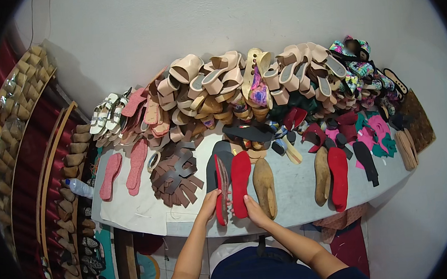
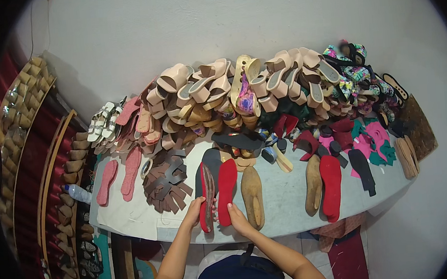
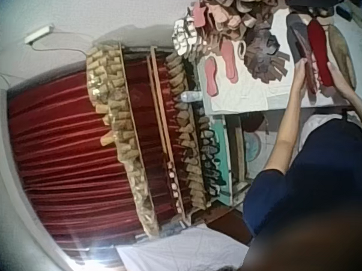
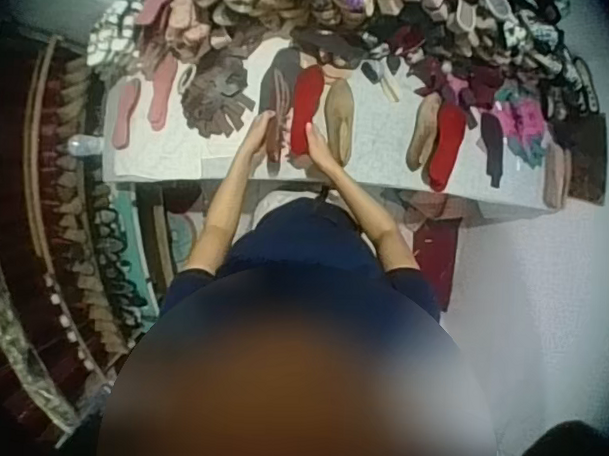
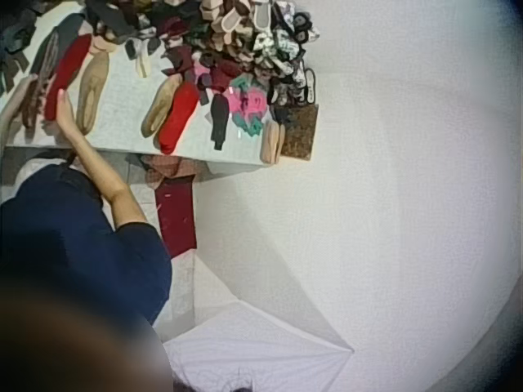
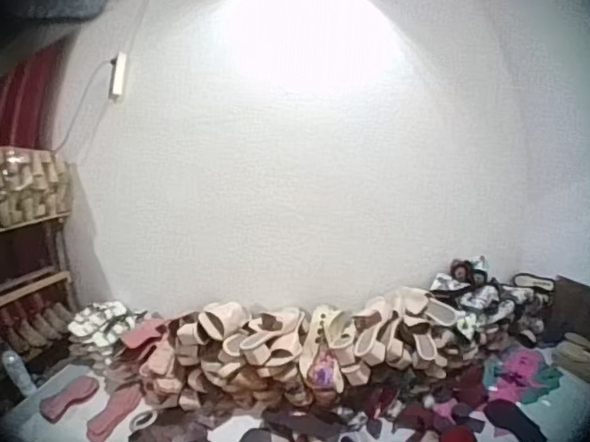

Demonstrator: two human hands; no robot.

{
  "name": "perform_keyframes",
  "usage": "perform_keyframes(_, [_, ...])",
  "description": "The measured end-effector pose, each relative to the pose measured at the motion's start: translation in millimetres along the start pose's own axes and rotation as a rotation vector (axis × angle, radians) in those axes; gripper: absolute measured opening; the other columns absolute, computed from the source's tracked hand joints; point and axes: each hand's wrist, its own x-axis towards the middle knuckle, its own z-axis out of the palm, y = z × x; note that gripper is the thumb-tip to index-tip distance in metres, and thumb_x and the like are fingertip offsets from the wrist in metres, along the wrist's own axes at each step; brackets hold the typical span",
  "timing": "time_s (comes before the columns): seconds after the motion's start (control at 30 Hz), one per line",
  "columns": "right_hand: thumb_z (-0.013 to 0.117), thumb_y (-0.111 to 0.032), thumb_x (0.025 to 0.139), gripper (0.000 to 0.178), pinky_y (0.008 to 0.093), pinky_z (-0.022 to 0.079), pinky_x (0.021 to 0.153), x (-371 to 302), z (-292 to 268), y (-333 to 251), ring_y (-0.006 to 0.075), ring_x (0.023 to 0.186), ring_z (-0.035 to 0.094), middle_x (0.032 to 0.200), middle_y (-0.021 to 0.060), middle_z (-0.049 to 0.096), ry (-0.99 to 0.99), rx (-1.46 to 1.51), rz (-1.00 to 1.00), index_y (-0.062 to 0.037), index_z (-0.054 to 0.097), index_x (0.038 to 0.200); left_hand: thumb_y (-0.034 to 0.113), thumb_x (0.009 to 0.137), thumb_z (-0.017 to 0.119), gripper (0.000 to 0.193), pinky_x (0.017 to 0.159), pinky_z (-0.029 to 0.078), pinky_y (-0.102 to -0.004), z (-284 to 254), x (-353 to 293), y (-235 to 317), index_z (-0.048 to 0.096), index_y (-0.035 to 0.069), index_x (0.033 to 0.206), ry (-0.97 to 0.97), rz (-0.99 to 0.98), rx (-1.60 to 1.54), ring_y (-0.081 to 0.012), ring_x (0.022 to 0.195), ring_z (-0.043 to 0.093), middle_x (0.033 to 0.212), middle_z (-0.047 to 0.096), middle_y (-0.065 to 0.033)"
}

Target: The person is seen attaching components of a shoe upper to a last and preparing for assembly.

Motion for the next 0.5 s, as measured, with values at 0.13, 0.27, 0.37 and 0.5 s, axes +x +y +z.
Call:
perform_keyframes(0.13, [0.030,-0.035,0.091,0.062,0.0294,0.025,0.098,13.5,-7.6,22.9,0.0327,0.114,0.037,0.127,0.0252,0.032,0.271,-0.528,-0.199,0.0098,0.009,0.129,0.034,0.082,0.032,0.044,0.057,0.047,-0.0324,-20.0,6.0,3.7,0.053,0.000,0.099,-0.113,-0.104,-0.147,-0.0192,0.068,0.056,0.074,0.055,-0.0099])
perform_keyframes(0.27, [0.039,-0.037,0.087,0.067,0.0339,0.030,0.095,11.5,3.8,27.6,0.0359,0.109,0.041,0.119,0.0308,0.036,0.245,-0.817,-0.129,0.0095,0.013,0.128,0.034,0.083,0.031,0.044,0.056,0.048,-0.0322,-28.6,8.3,8.9,0.053,-0.001,0.099,-0.098,-0.112,-0.089,-0.0192,0.067,0.056,0.073,0.054,-0.0093])
perform_keyframes(0.37, [0.044,-0.034,0.085,0.067,0.0364,0.032,0.093,9.4,21.7,32.4,0.0384,0.107,0.042,0.116,0.0308,0.040,0.614,-1.587,-0.407,0.0113,0.016,0.126,0.033,0.085,0.037,0.041,0.058,0.049,-0.0304,-32.9,17.9,10.1,0.049,-0.001,0.105,-0.070,-0.117,0.020,-0.0182,0.069,0.056,0.077,0.053,-0.0088])
perform_keyframes(0.5, [0.047,-0.025,0.084,0.058,0.0349,0.038,0.086,-1.8,52.4,-2.0,0.0368,0.099,0.050,0.111,0.0265,0.047,0.178,-0.672,-0.201,0.0032,0.023,0.128,0.027,0.082,0.056,0.059,0.061,0.049,-0.0261,-13.3,23.7,3.9,0.022,0.004,0.125,0.053,0.268,0.322,-0.0134,0.075,0.056,0.097,0.049,-0.0094])
